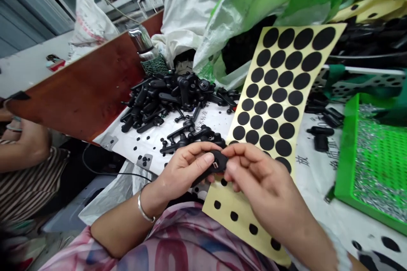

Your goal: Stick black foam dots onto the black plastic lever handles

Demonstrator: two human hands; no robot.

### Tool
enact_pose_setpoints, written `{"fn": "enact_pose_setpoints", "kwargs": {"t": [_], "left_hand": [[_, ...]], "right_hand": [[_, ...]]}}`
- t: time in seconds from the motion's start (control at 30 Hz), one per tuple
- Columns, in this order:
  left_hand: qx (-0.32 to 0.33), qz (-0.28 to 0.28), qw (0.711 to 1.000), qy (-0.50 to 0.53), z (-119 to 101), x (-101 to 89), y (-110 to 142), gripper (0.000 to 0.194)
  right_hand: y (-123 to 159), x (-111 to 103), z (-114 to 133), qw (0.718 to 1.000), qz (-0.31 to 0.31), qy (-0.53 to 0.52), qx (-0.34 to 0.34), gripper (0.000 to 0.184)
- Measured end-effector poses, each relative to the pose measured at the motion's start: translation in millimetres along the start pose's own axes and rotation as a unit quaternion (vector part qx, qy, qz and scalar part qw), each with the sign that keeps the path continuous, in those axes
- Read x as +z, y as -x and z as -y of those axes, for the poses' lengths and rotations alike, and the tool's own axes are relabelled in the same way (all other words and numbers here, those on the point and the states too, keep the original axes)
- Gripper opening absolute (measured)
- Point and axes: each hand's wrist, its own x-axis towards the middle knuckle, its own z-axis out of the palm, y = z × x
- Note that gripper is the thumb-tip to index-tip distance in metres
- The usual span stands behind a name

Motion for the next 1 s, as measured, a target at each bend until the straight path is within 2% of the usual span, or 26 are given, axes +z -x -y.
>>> {"fn": "enact_pose_setpoints", "kwargs": {"t": [0.07,0.17,0.27,0.33,0.4,0.47,0.5,0.57,0.63,0.7,0.8,0.87,1.0], "left_hand": [[-0.016,-0.001,1.000,0.021,1,0.8,2,0.033],[-0.050,-0.002,0.998,0.024,4,3.3,8,0.036],[-0.064,0.007,0.998,0.027,9,4.0,15,0.039],[-0.059,0.016,0.998,0.018,8,-0.8,20,0.038],[-0.035,0.004,0.999,-0.016,-1,-13.2,23,0.035],[0.023,-0.067,0.995,-0.071,-13,-33.8,22,0.034],[0.064,-0.128,0.984,-0.108,-19,-46.4,18,0.033],[0.134,-0.267,0.934,-0.195,-28,-72.4,7,0.030],[0.128,-0.312,0.885,-0.321,-28,-93.6,-6,0.032],[0.112,-0.300,0.861,-0.396,-22,-105.7,-18,0.035],[0.086,-0.221,0.821,-0.519,-13,-108.9,-29,0.050],[0.076,-0.166,0.797,-0.576,-11,-107.2,-31,0.053],[0.117,-0.126,0.791,-0.587,-11,-105.2,-31,0.048]], "right_hand": [[6,2,-8,0.996,-0.021,0.068,-0.059,0.028],[15,7,-18,0.974,-0.041,0.179,-0.134,0.025],[20,10,-17,0.964,0.015,0.216,-0.153,0.022],[20,9,-13,0.969,0.081,0.196,-0.129,0.022],[19,4,-13,0.972,0.113,0.178,-0.103,0.023],[18,-2,-19,0.974,0.090,0.181,-0.098,0.024],[17,-5,-24,0.975,0.064,0.188,-0.100,0.025],[16,-10,-35,0.975,0.006,0.201,-0.099,0.026],[17,-12,-43,0.974,-0.038,0.207,-0.087,0.026],[20,-12,-47,0.973,-0.060,0.205,-0.083,0.026],[26,-11,-47,0.977,-0.066,0.191,-0.070,0.027],[30,-11,-46,0.980,-0.077,0.179,-0.041,0.029],[35,-11,-52,0.981,-0.107,0.159,-0.007,0.029]]}}
